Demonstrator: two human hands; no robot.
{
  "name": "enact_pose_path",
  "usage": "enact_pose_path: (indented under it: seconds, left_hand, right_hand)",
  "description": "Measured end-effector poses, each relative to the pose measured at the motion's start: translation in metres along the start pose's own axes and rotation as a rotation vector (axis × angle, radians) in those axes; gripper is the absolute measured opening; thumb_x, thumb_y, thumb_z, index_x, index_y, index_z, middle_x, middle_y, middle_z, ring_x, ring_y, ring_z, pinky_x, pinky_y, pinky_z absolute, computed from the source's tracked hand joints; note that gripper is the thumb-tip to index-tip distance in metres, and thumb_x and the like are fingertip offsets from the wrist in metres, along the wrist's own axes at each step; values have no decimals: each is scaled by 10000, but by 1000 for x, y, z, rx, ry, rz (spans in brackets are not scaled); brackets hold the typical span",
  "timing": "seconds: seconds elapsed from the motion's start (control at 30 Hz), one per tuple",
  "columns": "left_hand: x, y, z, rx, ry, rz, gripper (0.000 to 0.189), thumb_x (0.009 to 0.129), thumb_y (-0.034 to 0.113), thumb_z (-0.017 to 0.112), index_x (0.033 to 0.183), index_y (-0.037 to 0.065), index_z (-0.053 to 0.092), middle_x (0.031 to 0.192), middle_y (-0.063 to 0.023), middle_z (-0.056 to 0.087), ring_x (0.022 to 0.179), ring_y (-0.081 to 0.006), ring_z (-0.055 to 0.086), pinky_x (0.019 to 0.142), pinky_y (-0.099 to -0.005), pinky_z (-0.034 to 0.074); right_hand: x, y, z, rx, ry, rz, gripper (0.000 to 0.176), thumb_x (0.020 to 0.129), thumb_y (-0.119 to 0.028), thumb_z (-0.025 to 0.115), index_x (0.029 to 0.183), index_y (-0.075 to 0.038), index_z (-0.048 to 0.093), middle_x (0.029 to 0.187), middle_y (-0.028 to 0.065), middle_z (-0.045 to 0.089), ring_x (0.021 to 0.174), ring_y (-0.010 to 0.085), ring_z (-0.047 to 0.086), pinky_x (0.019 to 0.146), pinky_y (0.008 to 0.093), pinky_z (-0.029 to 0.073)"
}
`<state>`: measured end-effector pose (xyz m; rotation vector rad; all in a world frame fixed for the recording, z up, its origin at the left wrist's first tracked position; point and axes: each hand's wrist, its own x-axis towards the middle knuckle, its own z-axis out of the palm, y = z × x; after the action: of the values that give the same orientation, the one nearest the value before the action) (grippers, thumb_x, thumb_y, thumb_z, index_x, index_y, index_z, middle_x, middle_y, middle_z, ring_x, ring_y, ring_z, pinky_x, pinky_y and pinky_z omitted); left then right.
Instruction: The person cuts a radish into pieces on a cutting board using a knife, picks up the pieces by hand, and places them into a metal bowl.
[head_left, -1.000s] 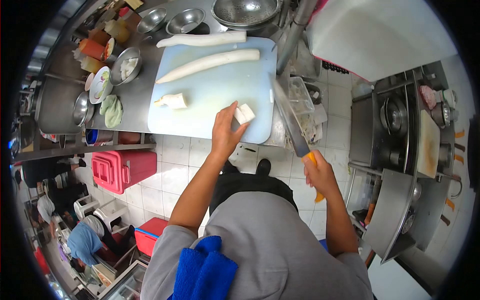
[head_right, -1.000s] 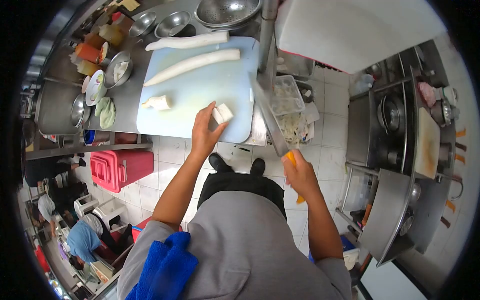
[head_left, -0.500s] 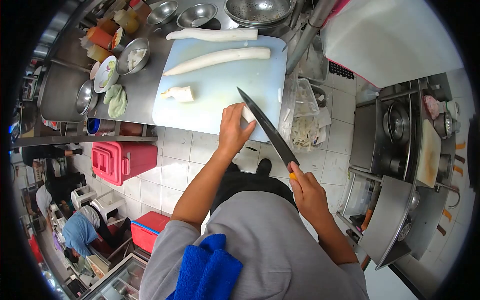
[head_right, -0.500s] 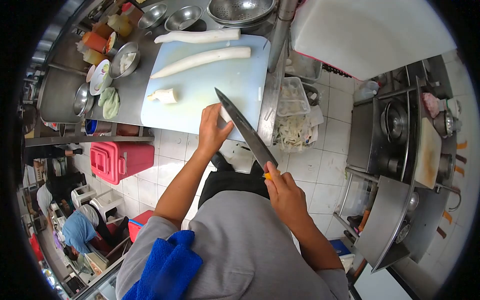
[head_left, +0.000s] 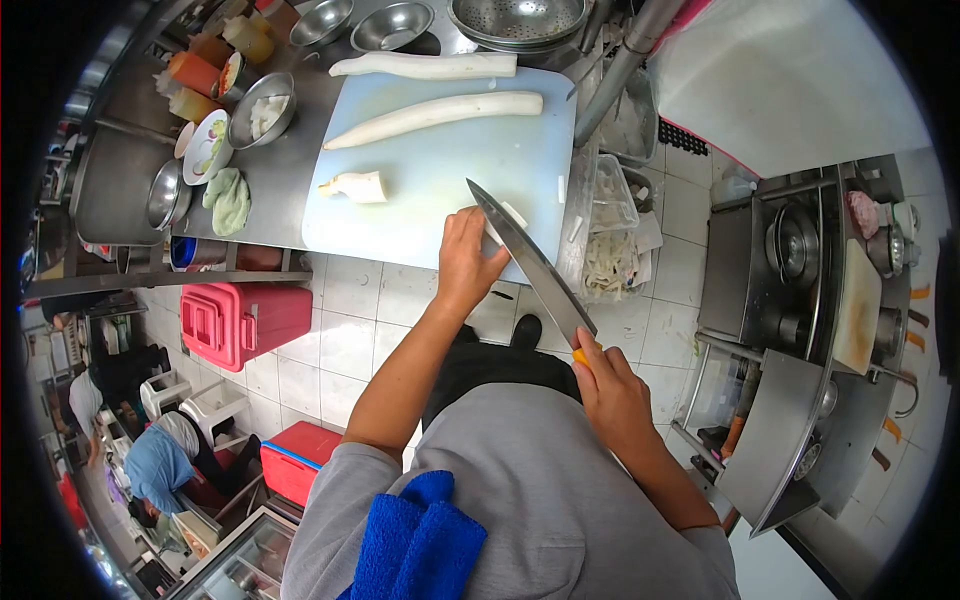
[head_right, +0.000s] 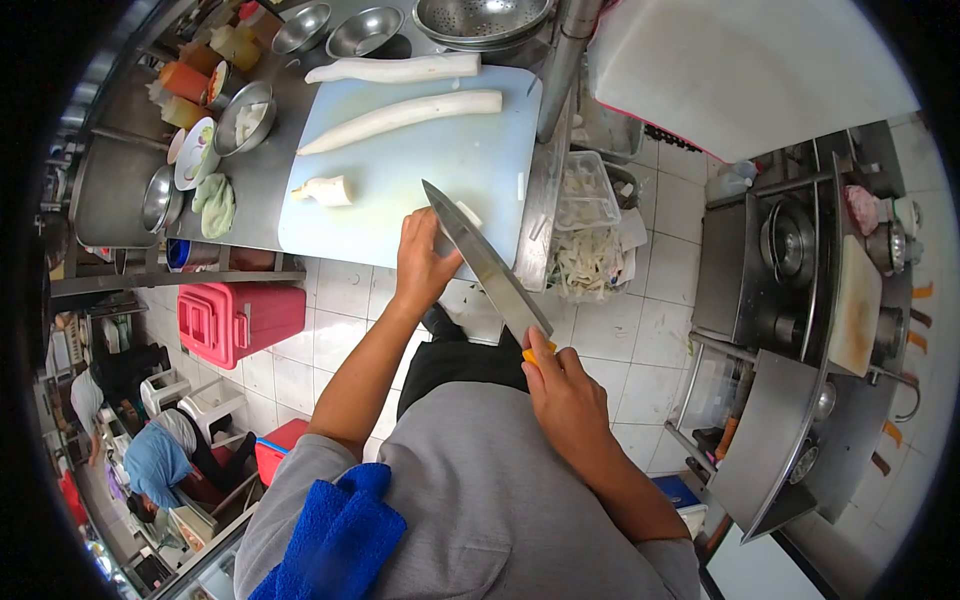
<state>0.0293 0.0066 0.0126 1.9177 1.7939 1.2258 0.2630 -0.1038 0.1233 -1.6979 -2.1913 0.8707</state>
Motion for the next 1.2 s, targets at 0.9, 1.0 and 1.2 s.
enact_pose_path:
  seconds: [0.9, 1.0, 1.2]
  left_hand:
    - [1, -1, -3, -8, -33, 7, 576, 712, 84, 817, 1228, 17, 568, 1160, -151, 599, 1037, -347, 546, 886, -415, 480]
    - [0, 0, -2, -16, -14, 7, 575, 716, 81, 821, 1230, 20, 569, 1159, -153, 604, 1032, -348, 555, 882, -416, 483]
    - [-1, -2, -5, -91, -51, -105, 612, 740, 70, 812, 1292, 22, 554, 1183, -159, 609, 1057, -352, 562, 898, -416, 486]
  right_hand:
    - [16, 34, -23, 492, -121, 215, 452, 959, -188, 614, 1377, -71, 487, 923, 131, 674, 741, 200, 684, 690, 331, 533]
    - [18, 35, -24, 525, -131, 293, 377, 973, -187, 575, 1316, -58, 490, 792, 103, 641, 656, 172, 654, 654, 308, 522]
    - [17, 55, -13, 654, -47, 265, 242, 991, -247, 544, 1075, -20, 523, 737, 85, 627, 522, 136, 596, 532, 294, 494]
